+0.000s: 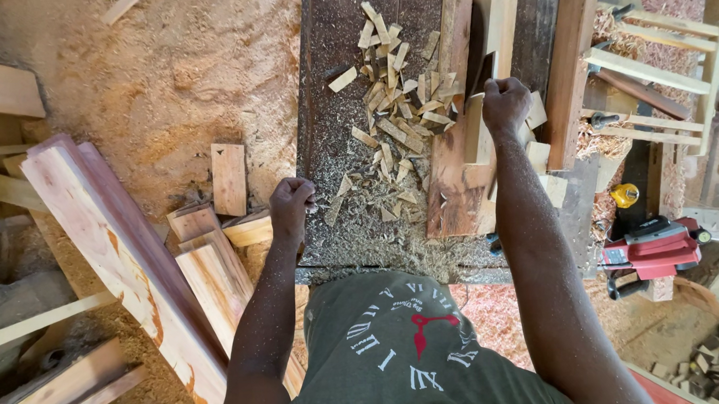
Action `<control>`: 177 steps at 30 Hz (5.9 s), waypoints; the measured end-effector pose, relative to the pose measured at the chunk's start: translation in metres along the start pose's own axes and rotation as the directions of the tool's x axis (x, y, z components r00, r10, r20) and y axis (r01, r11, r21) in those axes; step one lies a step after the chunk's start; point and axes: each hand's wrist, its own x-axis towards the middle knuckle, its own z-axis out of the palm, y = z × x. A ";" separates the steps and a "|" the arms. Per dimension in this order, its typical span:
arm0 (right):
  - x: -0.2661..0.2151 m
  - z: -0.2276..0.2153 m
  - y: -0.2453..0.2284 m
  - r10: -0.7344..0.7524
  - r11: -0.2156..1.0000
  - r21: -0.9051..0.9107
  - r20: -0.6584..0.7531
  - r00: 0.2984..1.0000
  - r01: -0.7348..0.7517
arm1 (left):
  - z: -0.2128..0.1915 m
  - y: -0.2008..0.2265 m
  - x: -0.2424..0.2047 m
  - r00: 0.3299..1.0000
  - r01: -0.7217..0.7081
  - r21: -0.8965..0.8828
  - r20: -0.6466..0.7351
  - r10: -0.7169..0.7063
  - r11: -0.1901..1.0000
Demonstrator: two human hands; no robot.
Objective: The person uses a hand chisel to carve and shape small wooden blocks on a workbench. They repeatedly hold each block, remove shavings, and place the finished pieces aside.
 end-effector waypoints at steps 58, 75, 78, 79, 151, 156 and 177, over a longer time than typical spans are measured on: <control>-0.096 -0.049 0.014 0.191 0.962 -0.242 0.249 0.949 -0.130 | 0.107 -0.006 -0.030 0.914 0.038 0.325 0.371 -0.165 0.945; -0.070 -0.028 0.020 0.220 0.956 -0.245 0.229 0.948 -0.162 | 0.095 -0.005 -0.022 0.925 0.050 0.273 0.349 -0.147 0.961; -0.064 -0.026 0.020 0.212 0.959 -0.234 0.227 0.951 -0.158 | 0.093 -0.008 -0.019 0.932 0.056 0.282 0.328 -0.151 0.958; -0.061 -0.025 0.019 0.199 0.963 -0.227 0.223 0.954 -0.148 | 0.093 -0.009 -0.017 0.935 0.054 0.282 0.321 -0.148 0.958; -0.123 -0.038 0.033 0.134 0.980 -0.166 0.163 0.978 -0.107 | 0.113 -0.015 -0.040 0.860 0.106 0.287 0.454 -0.232 0.952; -0.119 -0.032 0.026 0.109 0.985 -0.146 0.133 0.985 -0.089 | 0.101 -0.008 -0.035 0.883 0.044 0.314 0.431 -0.184 0.948; -0.064 0.000 0.037 0.030 0.990 -0.141 0.069 0.997 -0.020 | 0.087 -0.008 -0.025 0.914 0.087 0.244 0.367 -0.175 0.966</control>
